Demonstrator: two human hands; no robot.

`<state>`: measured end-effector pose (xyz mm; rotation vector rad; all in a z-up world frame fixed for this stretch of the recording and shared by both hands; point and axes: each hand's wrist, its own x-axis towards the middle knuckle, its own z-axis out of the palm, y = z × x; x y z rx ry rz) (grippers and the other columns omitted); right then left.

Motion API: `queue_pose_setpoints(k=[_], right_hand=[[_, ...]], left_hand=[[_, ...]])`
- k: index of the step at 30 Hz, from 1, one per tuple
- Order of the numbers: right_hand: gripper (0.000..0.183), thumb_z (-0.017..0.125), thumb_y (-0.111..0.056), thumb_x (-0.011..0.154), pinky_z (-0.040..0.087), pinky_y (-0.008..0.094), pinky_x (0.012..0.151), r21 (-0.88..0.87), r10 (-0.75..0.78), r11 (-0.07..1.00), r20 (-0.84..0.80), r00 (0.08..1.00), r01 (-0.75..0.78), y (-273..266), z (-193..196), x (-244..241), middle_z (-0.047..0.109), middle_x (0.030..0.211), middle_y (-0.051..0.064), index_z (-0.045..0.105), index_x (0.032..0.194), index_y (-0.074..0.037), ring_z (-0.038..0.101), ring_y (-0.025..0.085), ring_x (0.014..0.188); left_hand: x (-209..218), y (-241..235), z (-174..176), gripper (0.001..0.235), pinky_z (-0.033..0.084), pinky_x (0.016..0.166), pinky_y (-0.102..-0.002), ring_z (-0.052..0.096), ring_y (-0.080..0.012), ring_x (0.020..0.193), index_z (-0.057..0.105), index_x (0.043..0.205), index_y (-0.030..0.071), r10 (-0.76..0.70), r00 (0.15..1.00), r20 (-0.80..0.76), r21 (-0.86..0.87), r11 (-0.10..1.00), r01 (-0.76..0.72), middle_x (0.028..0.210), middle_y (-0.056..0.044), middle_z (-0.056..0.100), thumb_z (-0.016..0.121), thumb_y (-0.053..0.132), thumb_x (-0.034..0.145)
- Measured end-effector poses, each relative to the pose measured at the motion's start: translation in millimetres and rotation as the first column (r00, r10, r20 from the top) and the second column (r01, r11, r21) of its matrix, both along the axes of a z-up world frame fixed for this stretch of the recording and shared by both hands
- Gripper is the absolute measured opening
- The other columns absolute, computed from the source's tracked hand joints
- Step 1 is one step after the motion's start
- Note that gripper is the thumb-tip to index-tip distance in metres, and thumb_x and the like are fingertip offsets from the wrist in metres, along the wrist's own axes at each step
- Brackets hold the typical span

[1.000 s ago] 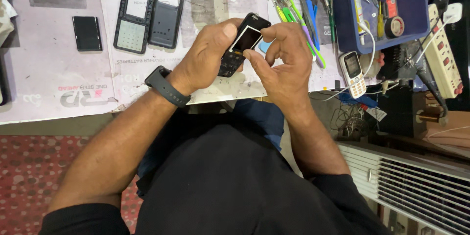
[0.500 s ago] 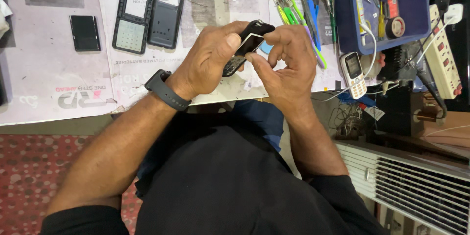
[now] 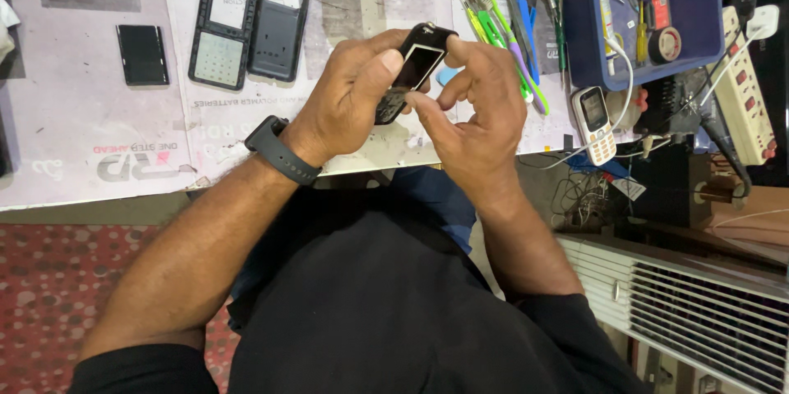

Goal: The person disassembles a black feature phone using a green precision screwdriver, removes the back cover and battery, and manipulates internal components. They then reassemble the phone, snap the back cover on, and wipe the exterior with a blue cloth.

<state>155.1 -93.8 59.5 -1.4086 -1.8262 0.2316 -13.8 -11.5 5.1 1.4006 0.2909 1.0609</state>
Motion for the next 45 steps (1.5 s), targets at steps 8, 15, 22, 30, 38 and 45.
queue_pose_setpoints(k=[8,15,22,30,38,45], right_hand=[[0.066,0.094,0.000,0.090,0.056,0.023,0.072,0.076,-0.007,0.997,0.042,0.999,0.004,5.8,-10.8,-3.3,0.057,0.128,0.010,0.056,0.143,-0.007,0.066,0.008,0.077],[0.058,0.092,0.004,0.091,0.054,0.023,0.071,0.020,0.000,1.000,-0.037,0.999,0.001,6.6,-9.7,-4.0,0.058,0.125,0.009,0.056,0.136,-0.007,0.065,0.009,0.077],[0.062,0.091,0.008,0.089,0.054,0.022,0.072,0.086,0.064,0.995,-0.095,0.993,-0.056,7.0,-16.0,-2.4,0.055,0.131,0.010,0.052,0.135,-0.007,0.064,0.009,0.081],[0.059,0.091,0.007,0.091,0.058,0.021,0.075,0.106,0.100,0.991,-0.218,0.971,-0.079,8.6,-21.6,-5.1,0.052,0.139,0.012,0.049,0.130,-0.007,0.063,0.010,0.087],[0.049,0.090,0.003,0.091,0.056,0.027,0.076,0.190,0.059,0.980,-0.017,0.998,-0.055,6.8,-14.8,-7.0,0.053,0.135,0.013,0.051,0.119,-0.008,0.063,0.015,0.089],[0.046,0.087,0.004,0.093,0.058,0.027,0.074,0.207,0.122,0.970,0.035,0.992,-0.127,7.5,-19.1,-6.6,0.050,0.136,0.014,0.051,0.119,-0.009,0.067,0.019,0.091]], left_hand=[[1.0,0.0,-3.7,0.061,0.054,0.071,-0.028,0.064,-0.0110,0.078,0.063,0.132,-0.005,-0.016,0.999,0.031,-0.126,0.992,0.020,0.089,-0.006,0.068,0.039,0.047,0.113],[0.8,0.3,-2.5,0.058,0.055,0.077,-0.030,0.066,-0.0123,0.083,0.063,0.137,-0.001,0.019,1.000,0.001,-0.047,0.999,-0.019,0.092,-0.006,0.070,0.038,0.046,0.114],[-3.6,-2.6,0.6,0.053,0.059,0.084,-0.030,0.073,-0.0188,0.097,0.060,0.141,-0.001,0.096,0.995,0.000,0.107,0.990,-0.095,0.113,-0.014,0.073,0.040,0.040,0.114],[-4.1,-2.0,1.3,0.054,0.059,0.095,-0.032,0.073,-0.0215,0.110,0.060,0.138,-0.003,0.102,0.994,0.039,0.108,0.989,-0.106,0.119,-0.014,0.074,0.039,0.043,0.118],[-3.0,0.8,-2.0,0.057,0.056,0.085,-0.029,0.070,-0.0151,0.093,0.066,0.123,-0.004,0.025,0.996,0.091,-0.082,0.996,-0.017,0.101,-0.011,0.072,0.037,0.044,0.114],[-0.9,2.7,-6.1,0.052,0.054,0.085,-0.028,0.066,-0.0143,0.090,0.065,0.120,-0.002,-0.007,0.988,0.157,-0.166,0.986,0.034,0.098,-0.009,0.072,0.038,0.042,0.115]])
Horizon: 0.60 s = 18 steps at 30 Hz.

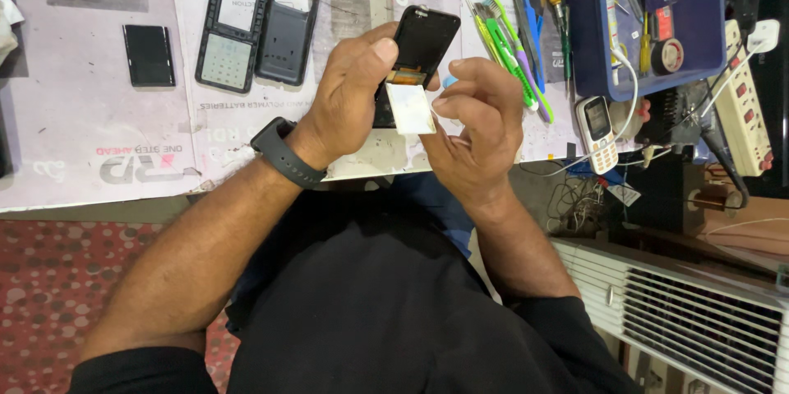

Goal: The person disassembles a black feature phone using a green precision screwdriver, removes the back cover and battery, and manipulates internal components. They then reassemble the phone, snap the back cover on, and wipe the exterior with a blue cloth.

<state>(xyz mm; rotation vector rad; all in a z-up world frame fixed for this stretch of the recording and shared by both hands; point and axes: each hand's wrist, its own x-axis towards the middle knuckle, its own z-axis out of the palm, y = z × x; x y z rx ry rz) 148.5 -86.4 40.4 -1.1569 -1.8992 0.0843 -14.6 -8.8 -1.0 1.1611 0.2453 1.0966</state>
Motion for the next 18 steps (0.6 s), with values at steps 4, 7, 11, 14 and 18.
queue_pose_setpoints(k=[4,7,11,14,18], right_hand=[[0.045,0.085,0.009,0.092,0.055,0.028,0.072,-0.008,-0.011,1.000,-0.004,1.000,0.011,-0.5,-3.6,0.6,0.050,0.138,0.014,0.052,0.118,-0.008,0.064,0.017,0.087],[0.046,0.085,0.009,0.090,0.055,0.029,0.072,-0.012,-0.010,1.000,0.009,1.000,0.010,0.4,-3.7,1.9,0.049,0.138,0.015,0.052,0.118,-0.007,0.063,0.019,0.088],[0.047,0.085,0.009,0.090,0.054,0.028,0.073,-0.030,0.006,1.000,0.009,1.000,-0.006,2.9,-4.8,4.0,0.050,0.139,0.014,0.053,0.120,-0.008,0.063,0.017,0.088],[0.048,0.086,0.009,0.090,0.053,0.028,0.074,-0.037,0.014,0.999,0.012,1.000,-0.014,4.2,-4.2,6.1,0.050,0.139,0.014,0.053,0.120,-0.008,0.061,0.017,0.088],[0.048,0.087,0.007,0.090,0.054,0.028,0.075,-0.049,0.033,0.998,0.001,0.999,-0.032,3.3,-6.6,9.4,0.050,0.139,0.014,0.054,0.121,-0.009,0.060,0.018,0.091]], left_hand=[[-1.5,2.6,-1.3,0.052,0.056,0.084,-0.030,0.067,-0.0157,0.089,0.064,0.124,-0.003,-0.048,0.998,0.048,-0.092,0.994,0.052,0.101,-0.011,0.072,0.036,0.041,0.114],[-0.8,5.2,-1.0,0.052,0.058,0.080,-0.032,0.068,-0.0171,0.085,0.063,0.121,-0.002,-0.081,0.994,0.068,-0.193,0.977,0.093,0.102,-0.011,0.071,0.033,0.040,0.112],[1.3,5.3,-4.6,0.052,0.059,0.078,-0.033,0.068,-0.0178,0.084,0.063,0.121,-0.002,-0.091,0.989,0.115,-0.256,0.960,0.118,0.102,-0.013,0.071,0.033,0.039,0.112],[1.5,6.7,-6.6,0.055,0.060,0.082,-0.034,0.069,-0.0175,0.083,0.065,0.116,-0.004,-0.085,0.988,0.127,-0.224,0.968,0.112,0.099,-0.014,0.072,0.033,0.040,0.114],[4.5,8.1,-8.9,0.057,0.061,0.073,-0.034,0.071,-0.0188,0.080,0.064,0.119,-0.003,-0.099,0.984,0.146,-0.278,0.951,0.137,0.100,-0.014,0.072,0.032,0.043,0.111]])
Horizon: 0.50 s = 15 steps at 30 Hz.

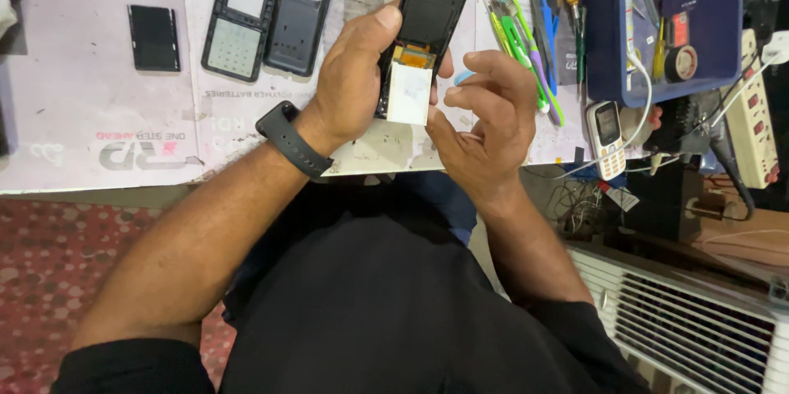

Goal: The person disassembles a black feature phone using a green precision screwdriver, removes the back cover and battery, and manipulates internal components. They then reassemble the phone, snap the back cover on, and wipe the exterior with a blue cloth.

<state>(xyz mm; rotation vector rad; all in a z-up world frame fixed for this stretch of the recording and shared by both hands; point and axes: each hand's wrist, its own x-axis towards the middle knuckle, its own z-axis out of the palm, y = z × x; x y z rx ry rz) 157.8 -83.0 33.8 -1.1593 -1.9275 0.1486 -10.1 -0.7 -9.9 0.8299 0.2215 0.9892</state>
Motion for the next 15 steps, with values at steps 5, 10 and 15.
queue_pose_setpoints(k=[5,10,15], right_hand=[[0.047,0.089,0.002,0.090,0.054,0.029,0.077,-0.018,-0.031,0.999,0.013,0.999,0.031,-4.4,-6.2,2.3,0.052,0.137,0.014,0.055,0.121,-0.009,0.059,0.019,0.095],[0.046,0.090,0.000,0.092,0.056,0.029,0.078,-0.026,-0.009,1.000,0.007,1.000,0.009,-6.8,-11.2,7.2,0.051,0.137,0.014,0.056,0.121,-0.008,0.060,0.020,0.099],[0.053,0.099,-0.011,0.086,0.057,0.027,0.072,-0.021,-0.004,1.000,-0.008,1.000,0.004,-9.0,-15.4,7.4,0.054,0.134,0.015,0.058,0.119,-0.008,0.063,0.016,0.096]], left_hand=[[0.9,0.8,-2.0,0.057,0.061,0.073,-0.034,0.070,-0.0180,0.077,0.064,0.121,-0.003,0.009,1.000,-0.010,0.024,1.000,-0.009,0.102,-0.015,0.072,0.034,0.044,0.112],[0.6,1.9,-1.8,0.057,0.061,0.071,-0.032,0.070,-0.0180,0.078,0.064,0.120,-0.003,0.013,0.999,-0.033,0.063,0.998,-0.011,0.099,-0.016,0.072,0.032,0.043,0.113],[-0.5,2.7,-2.2,0.060,0.062,0.073,-0.035,0.072,-0.0210,0.081,0.067,0.119,-0.003,0.030,0.998,-0.059,0.037,0.999,-0.028,0.101,-0.017,0.073,0.030,0.044,0.113]])
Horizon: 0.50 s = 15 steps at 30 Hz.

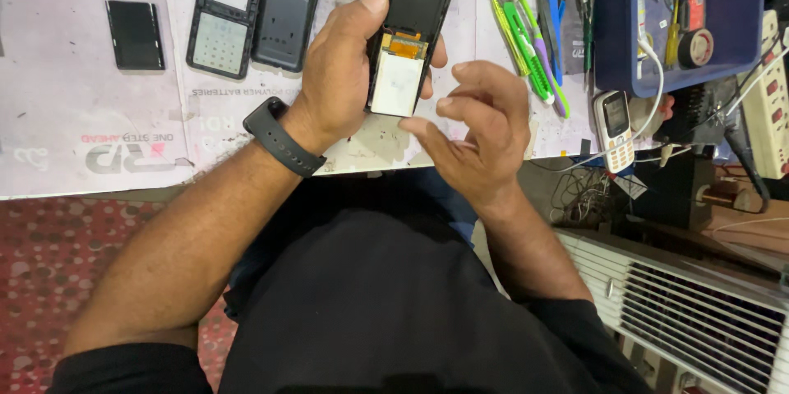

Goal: The person disassembles a black feature phone using a green precision screwdriver, removes the back cover and battery, and manipulates internal components. They then reassemble the phone, snap the back cover on, and wipe the exterior with a blue cloth.

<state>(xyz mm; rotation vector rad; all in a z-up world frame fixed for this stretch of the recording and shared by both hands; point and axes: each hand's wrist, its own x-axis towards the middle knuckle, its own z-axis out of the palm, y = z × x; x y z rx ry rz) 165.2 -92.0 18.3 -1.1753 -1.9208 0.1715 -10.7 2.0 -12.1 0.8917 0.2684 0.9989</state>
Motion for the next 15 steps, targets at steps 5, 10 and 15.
queue_pose_setpoints(k=[5,10,15], right_hand=[[0.062,0.100,-0.024,0.079,0.057,0.033,0.078,0.043,0.046,0.998,0.085,0.995,-0.050,-2.8,2.2,-2.4,0.053,0.131,0.014,0.056,0.121,-0.008,0.060,0.023,0.099],[0.060,0.099,-0.024,0.078,0.055,0.032,0.075,0.041,0.070,0.997,0.069,0.995,-0.073,-0.5,3.9,-4.8,0.054,0.129,0.016,0.060,0.122,-0.008,0.061,0.023,0.097],[0.056,0.096,-0.026,0.080,0.057,0.032,0.074,0.058,0.094,0.994,0.047,0.994,-0.097,1.9,4.7,-6.7,0.054,0.130,0.016,0.064,0.122,-0.006,0.063,0.024,0.101]], left_hand=[[2.1,0.7,0.9,0.058,0.060,0.072,-0.038,0.070,-0.0241,0.078,0.065,0.121,-0.003,-0.041,0.996,0.082,-0.221,0.974,0.058,0.100,-0.018,0.072,0.029,0.042,0.111],[1.3,2.4,5.2,0.058,0.060,0.069,-0.038,0.070,-0.0251,0.076,0.063,0.127,-0.003,-0.080,0.983,0.165,-0.350,0.927,0.134,0.097,-0.017,0.071,0.028,0.041,0.110],[-1.4,3.6,6.8,0.059,0.059,0.067,-0.037,0.070,-0.0249,0.073,0.062,0.130,-0.003,-0.113,0.962,0.248,-0.325,0.926,0.192,0.096,-0.017,0.071,0.027,0.040,0.110]])
